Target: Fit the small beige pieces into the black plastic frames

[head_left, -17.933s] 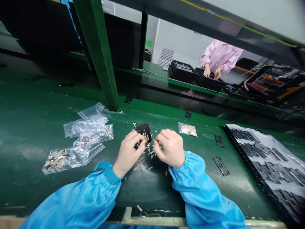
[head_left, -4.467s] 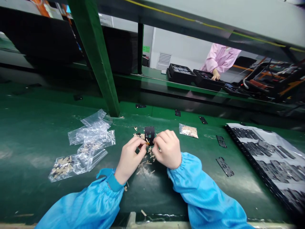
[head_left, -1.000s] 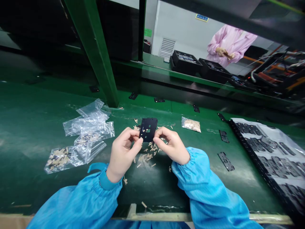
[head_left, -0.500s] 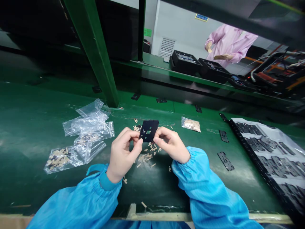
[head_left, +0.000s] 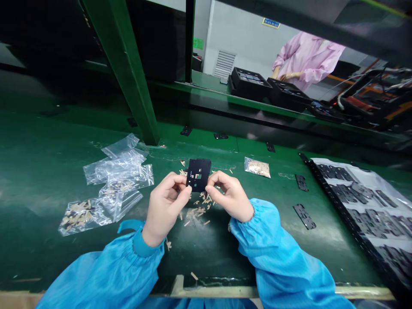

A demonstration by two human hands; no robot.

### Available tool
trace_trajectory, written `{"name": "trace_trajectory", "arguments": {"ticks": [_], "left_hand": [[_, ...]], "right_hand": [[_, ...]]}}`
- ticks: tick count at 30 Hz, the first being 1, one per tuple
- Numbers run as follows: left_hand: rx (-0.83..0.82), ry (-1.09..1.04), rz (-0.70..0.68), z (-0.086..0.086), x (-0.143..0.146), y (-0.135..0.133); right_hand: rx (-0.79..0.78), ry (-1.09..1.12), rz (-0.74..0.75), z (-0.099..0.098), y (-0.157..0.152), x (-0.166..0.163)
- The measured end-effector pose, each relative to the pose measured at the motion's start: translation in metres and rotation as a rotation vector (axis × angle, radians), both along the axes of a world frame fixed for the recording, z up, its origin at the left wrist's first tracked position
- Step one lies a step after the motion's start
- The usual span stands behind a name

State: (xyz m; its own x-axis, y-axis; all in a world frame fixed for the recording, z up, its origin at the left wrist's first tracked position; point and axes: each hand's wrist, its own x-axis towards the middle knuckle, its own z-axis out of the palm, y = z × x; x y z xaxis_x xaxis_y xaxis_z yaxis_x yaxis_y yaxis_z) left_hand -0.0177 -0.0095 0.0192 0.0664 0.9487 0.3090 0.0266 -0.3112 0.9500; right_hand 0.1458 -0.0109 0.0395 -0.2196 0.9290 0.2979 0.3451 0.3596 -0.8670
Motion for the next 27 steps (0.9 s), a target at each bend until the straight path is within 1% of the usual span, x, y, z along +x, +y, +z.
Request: {"name": "trace_trajectory", "arguments": {"ticks": [5, 8, 13, 20, 27], "left_hand": [[-0.108, -0.125, -0.046, -0.0064, 0.0007, 0.0018], [-0.145, -0.173, -0.077, -0.0078, 0.0002, 0.0029], [-0.173, -0.22, -0.103, -0.0057, -0.0001, 0.0039], [-0.209, -0.268, -0.119, -0.0051, 0.0003, 0.0037], [-0.317, -0.375, -0.148, -0.0004, 0.002, 0.0044]], "right_hand": [[0.06, -0.05, -0.037, -0.0003, -0.0001, -0.0001], [0.06, -0.064, -0.023, 0.0014, 0.0006, 0.0012], [0.03, -0.057, 0.016, 0.0048, 0.0001, 0.0029], [0.052, -0.086, -0.001, 0.0057, -0.0011, 0.003], [0.057, -0.077, 0.001, 0.0065, -0.0013, 0.0026]]}}
